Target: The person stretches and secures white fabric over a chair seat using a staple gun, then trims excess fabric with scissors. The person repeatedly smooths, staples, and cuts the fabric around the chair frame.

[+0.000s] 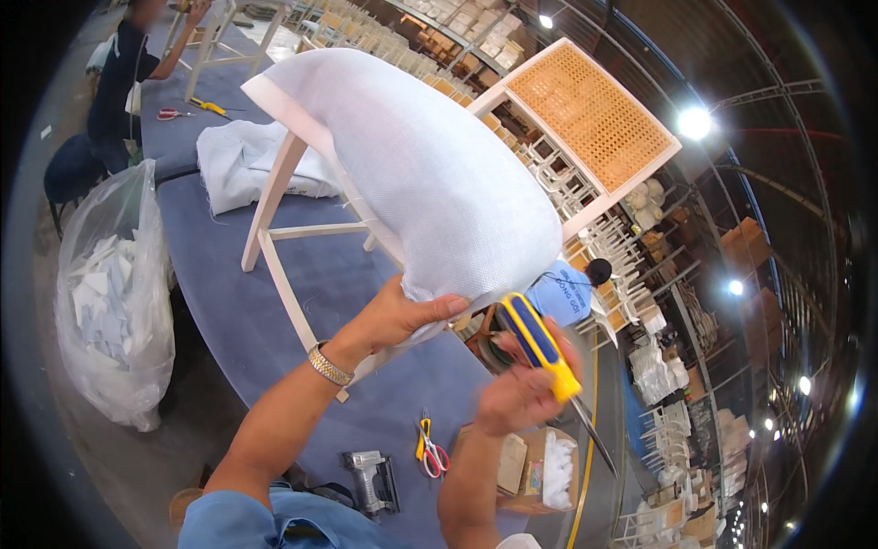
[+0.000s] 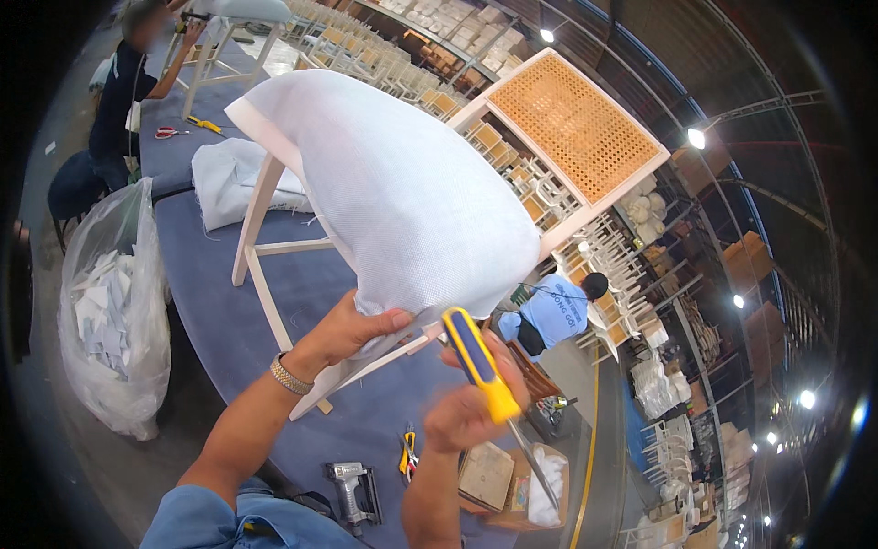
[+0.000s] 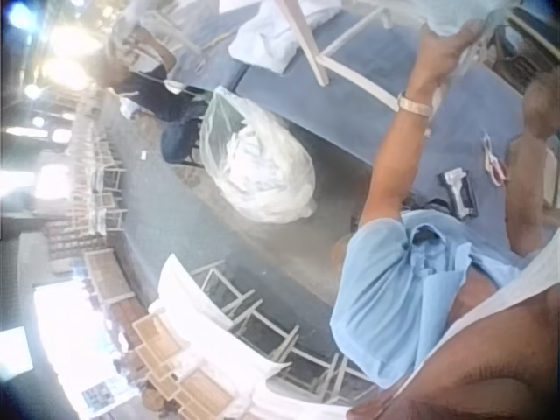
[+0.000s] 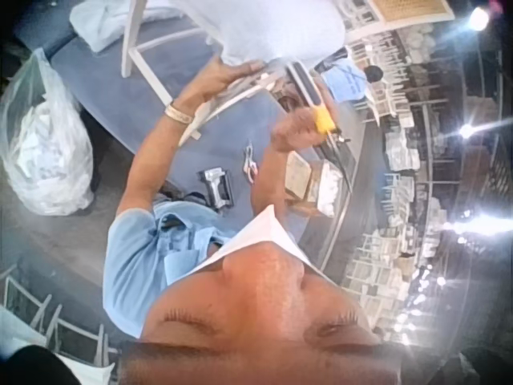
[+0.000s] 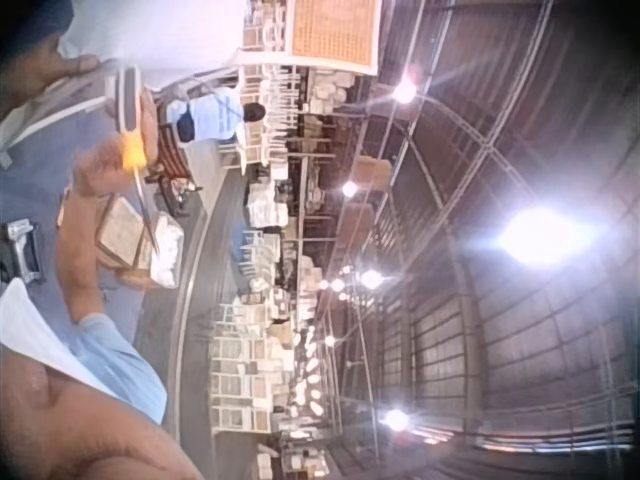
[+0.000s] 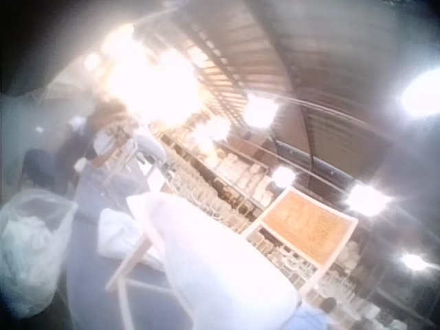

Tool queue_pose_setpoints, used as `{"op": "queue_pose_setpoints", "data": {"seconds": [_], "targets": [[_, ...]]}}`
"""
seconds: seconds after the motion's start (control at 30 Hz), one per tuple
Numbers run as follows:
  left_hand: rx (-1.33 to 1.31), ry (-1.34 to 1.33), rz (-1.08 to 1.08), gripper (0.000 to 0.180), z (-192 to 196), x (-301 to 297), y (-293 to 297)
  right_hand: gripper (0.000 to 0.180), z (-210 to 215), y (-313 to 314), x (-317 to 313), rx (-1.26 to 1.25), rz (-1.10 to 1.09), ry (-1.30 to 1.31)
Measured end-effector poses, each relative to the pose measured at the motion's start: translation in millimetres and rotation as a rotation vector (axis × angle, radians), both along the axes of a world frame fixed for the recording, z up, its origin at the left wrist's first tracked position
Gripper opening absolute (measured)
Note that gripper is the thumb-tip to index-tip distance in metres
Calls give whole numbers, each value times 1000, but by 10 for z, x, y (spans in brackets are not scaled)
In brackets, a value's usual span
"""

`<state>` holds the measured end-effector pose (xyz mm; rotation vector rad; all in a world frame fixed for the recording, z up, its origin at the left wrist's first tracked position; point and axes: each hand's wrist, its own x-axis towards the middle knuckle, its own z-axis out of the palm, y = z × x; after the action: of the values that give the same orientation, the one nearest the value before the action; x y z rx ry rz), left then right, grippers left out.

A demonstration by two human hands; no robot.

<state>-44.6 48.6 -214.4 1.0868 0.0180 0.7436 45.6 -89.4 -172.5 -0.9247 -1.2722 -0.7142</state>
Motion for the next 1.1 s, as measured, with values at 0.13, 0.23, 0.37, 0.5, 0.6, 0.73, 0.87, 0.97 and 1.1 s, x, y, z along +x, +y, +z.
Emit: {"op": "queue_pose_setpoints", "data": {"seconds": [0.13,0.23,0.37,0.5,0.6,0.73,0.87,0.97,1.1], "targets": [[8,12,17,62,-41,8,-32,46,14,-163,-51,29,99,-216],[31,-12,-41,57,-98,1,27,29,317,-221,-234,-345,-42,-714],[12,-101,-105,52,-148,-29,9,33,388,-122,-302,-470,-192,-797],[-129,-15,-180,54,-127,-17,14,38,386,-199,-464,-544,-325,-797],[-298,-37,-130,49,-135,21,-47,35,369,-206,-472,-454,-227,-797],[-69,-11,-136,47,-191,-53,83,39,362,-267,-310,-565,-222,-698],[74,10,-121,51,-302,66,157,38,-238,-605,-157,-542,-44,-210],[140,-10,-85,56,-401,47,220,23,-1120,-1013,163,-712,-244,475],[217,22,-91,73,-431,-50,239,37,-2763,-1954,499,-1129,-723,843]]}}
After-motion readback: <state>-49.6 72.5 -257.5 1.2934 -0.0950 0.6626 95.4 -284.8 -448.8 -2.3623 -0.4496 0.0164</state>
